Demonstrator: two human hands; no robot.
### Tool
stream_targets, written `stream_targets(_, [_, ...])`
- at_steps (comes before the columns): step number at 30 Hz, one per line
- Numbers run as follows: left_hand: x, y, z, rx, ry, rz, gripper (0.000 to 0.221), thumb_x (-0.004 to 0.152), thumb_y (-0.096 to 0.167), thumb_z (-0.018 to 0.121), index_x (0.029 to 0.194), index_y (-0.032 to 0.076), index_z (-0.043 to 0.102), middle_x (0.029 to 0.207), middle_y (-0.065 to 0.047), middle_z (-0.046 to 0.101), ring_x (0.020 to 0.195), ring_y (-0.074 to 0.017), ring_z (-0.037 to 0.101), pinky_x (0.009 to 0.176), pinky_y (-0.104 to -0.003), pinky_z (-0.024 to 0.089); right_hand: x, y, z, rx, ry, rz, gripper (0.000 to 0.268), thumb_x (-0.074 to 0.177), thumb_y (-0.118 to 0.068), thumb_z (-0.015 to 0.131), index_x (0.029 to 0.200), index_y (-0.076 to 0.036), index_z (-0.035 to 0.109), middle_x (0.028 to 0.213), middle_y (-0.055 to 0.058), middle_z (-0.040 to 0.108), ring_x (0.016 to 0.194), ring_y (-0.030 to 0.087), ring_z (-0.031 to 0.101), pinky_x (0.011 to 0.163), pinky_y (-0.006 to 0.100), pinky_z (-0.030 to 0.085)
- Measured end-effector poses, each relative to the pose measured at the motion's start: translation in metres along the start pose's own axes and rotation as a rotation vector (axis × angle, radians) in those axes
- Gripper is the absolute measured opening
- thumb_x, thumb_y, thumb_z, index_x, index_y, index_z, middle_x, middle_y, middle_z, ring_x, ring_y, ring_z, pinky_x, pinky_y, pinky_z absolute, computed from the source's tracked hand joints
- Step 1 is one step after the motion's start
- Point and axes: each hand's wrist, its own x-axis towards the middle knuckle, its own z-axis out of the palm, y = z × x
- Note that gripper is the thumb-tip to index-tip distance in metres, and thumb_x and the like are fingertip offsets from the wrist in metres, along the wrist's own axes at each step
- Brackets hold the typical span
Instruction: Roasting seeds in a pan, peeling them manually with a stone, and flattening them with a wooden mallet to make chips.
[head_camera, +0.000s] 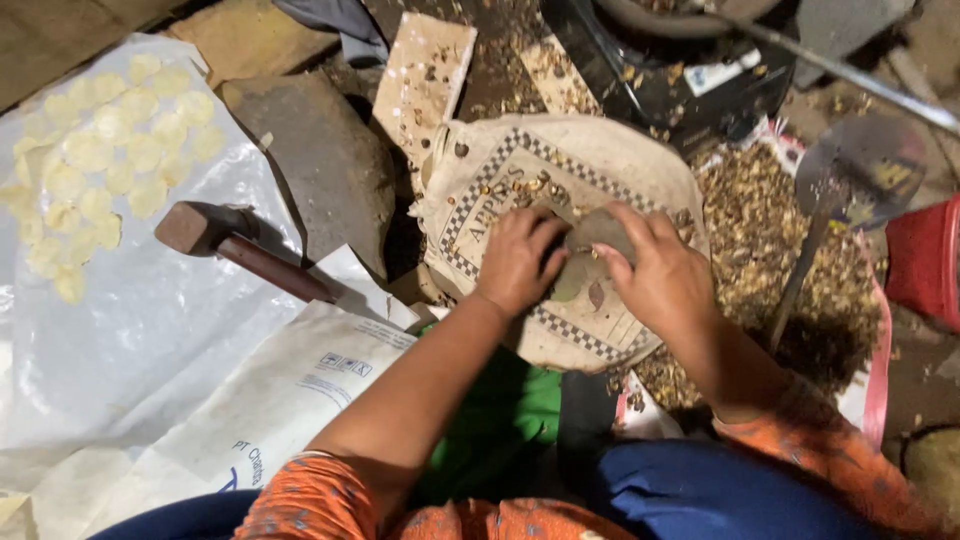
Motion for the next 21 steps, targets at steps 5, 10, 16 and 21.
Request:
stream_targets(5, [0.001, -0.015, -0.003, -0.080, 0.097, 0.076, 0.020, 0.098, 0.024, 0.066, 0.116, 0.016, 0.066, 0.112, -0.009, 0.061, 0.112, -0.0347, 0.060, 0.091, -0.045, 0.051, -0.006, -0.012, 0.003, -0.161, 0.132, -0.250, 0.045, 0.097, -0.050, 0.049, 0.141, -0.039, 0.052, 0.110, 0.010, 0.062, 0.079, 0.039, 0.075, 0.068, 0.051, 0.061])
stream_targets(10, [-0.010, -0.010, -0.023, -0.114, 0.093, 0.063, 0.026, 0.098, 0.021, 0.068, 0.122, 0.014, 0.063, 0.118, -0.012, 0.061, 0.116, -0.0367, 0.060, 0.100, -0.047, 0.052, 0.001, 0.006, 0.026, 0.140, -0.077, 0.129, 0.052, 0.101, -0.052, 0.051, 0.148, -0.031, 0.042, 0.123, 0.019, 0.067, 0.109, 0.045, 0.068, 0.090, 0.062, 0.053])
stream_targets(16, [-0.002, -0.021, 0.014, -0.082, 0.116, -0.040, 0.014, 0.096, 0.032, 0.069, 0.101, 0.019, 0.069, 0.108, -0.007, 0.064, 0.109, -0.0329, 0.061, 0.093, -0.048, 0.051, -0.014, -0.016, 0.019, -0.261, 0.129, -0.045, 0.049, 0.099, -0.059, 0.048, 0.143, -0.039, 0.052, 0.116, 0.012, 0.065, 0.074, 0.036, 0.075, 0.069, 0.052, 0.061])
stream_targets(21, [-0.002, -0.008, 0.005, -0.012, 0.038, -0.094, 0.022, 0.095, 0.038, 0.069, 0.112, 0.025, 0.067, 0.117, -0.002, 0.063, 0.119, -0.0281, 0.056, 0.101, -0.047, 0.045, 0.003, -0.012, 0.009, -0.039, -0.073, 0.038, 0.050, 0.101, -0.051, 0.050, 0.149, -0.038, 0.043, 0.119, 0.013, 0.063, 0.088, 0.038, 0.074, 0.078, 0.053, 0.059])
